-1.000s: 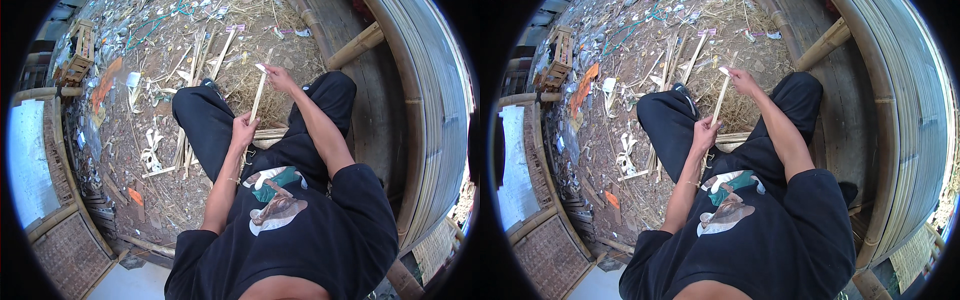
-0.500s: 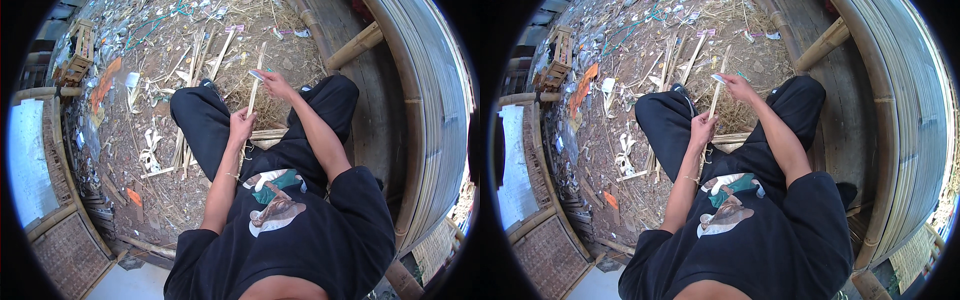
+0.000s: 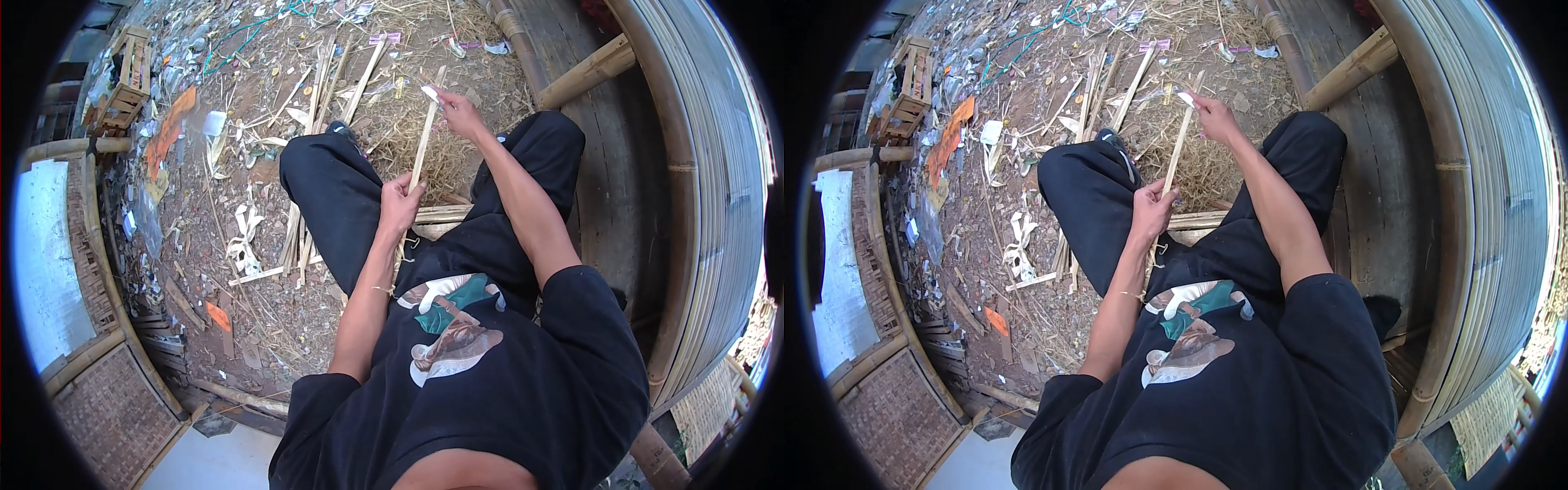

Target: The person uses a small blade to strip bark and shave the surface of a bamboo stick while sitting on a low wooden structure.

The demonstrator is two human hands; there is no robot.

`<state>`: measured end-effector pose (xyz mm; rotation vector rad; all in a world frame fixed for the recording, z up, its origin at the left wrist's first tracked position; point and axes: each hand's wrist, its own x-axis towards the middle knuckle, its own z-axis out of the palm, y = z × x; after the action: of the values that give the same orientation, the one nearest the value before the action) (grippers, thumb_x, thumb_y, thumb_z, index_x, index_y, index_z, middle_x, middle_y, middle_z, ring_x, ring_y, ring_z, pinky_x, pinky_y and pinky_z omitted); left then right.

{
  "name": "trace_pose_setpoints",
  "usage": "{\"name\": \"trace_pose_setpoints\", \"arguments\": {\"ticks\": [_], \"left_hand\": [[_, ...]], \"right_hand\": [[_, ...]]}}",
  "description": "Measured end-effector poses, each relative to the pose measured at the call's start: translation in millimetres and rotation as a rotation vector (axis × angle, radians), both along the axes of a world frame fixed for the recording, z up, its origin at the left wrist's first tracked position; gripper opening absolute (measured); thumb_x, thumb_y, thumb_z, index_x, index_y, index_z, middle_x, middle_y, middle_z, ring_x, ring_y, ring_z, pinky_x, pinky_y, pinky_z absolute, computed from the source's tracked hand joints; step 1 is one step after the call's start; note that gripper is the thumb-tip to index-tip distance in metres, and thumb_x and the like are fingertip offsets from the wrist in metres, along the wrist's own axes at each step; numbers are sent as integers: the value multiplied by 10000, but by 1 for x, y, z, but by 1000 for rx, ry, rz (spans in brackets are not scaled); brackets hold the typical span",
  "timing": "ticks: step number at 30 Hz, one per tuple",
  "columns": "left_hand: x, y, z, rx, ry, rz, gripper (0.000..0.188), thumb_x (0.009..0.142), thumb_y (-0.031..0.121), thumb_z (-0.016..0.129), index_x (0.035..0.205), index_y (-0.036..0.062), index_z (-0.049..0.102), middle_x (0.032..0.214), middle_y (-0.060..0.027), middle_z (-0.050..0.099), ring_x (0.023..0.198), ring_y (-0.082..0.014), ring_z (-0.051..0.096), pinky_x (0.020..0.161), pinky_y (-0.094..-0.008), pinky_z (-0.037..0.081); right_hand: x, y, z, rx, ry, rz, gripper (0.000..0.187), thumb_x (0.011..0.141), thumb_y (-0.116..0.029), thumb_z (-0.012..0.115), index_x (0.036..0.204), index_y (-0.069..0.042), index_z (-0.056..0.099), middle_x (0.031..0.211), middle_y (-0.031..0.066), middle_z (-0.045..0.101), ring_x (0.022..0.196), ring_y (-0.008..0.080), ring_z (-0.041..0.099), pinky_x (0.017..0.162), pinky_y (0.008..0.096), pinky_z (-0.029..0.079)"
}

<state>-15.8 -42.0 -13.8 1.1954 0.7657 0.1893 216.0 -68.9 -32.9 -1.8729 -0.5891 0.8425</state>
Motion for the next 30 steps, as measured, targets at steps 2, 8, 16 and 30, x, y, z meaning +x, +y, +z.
{"name": "trace_pose_setpoints", "arguments": {"ticks": [2,8,16,30], "left_hand": [[1,1,-1,65,12,-28,152,889,41,595,1022,-31,602,585,49,498,399,-11,353,364,-212,225],[4,0,-4,125,59,11,164,876,46,609,1018,-34,625,586,52,501,416,-17,358,381,-216,240],[5,3,-7,125,85,13,152,885,64,602,1005,-26,627,554,50,486,374,-23,344,350,-222,220],[4,12,4,27,85,61,150,866,49,603,988,-34,630,560,57,493,422,-23,378,381,-224,253]], "right_hand": [[3,-2,-7,72,123,31,374,965,-134,451,1300,-263,557,563,-33,439,478,56,439,448,266,407],[-20,-5,-15,75,177,175,387,994,-157,442,1368,-248,483,571,-87,338,438,26,309,402,206,252],[-36,-19,2,65,392,300,375,1010,-173,417,1376,-236,473,557,-89,264,435,32,287,406,213,237],[-44,-21,4,91,459,509,366,992,-166,455,1354,-191,504,558,-92,285,455,34,258,420,208,247]]}}
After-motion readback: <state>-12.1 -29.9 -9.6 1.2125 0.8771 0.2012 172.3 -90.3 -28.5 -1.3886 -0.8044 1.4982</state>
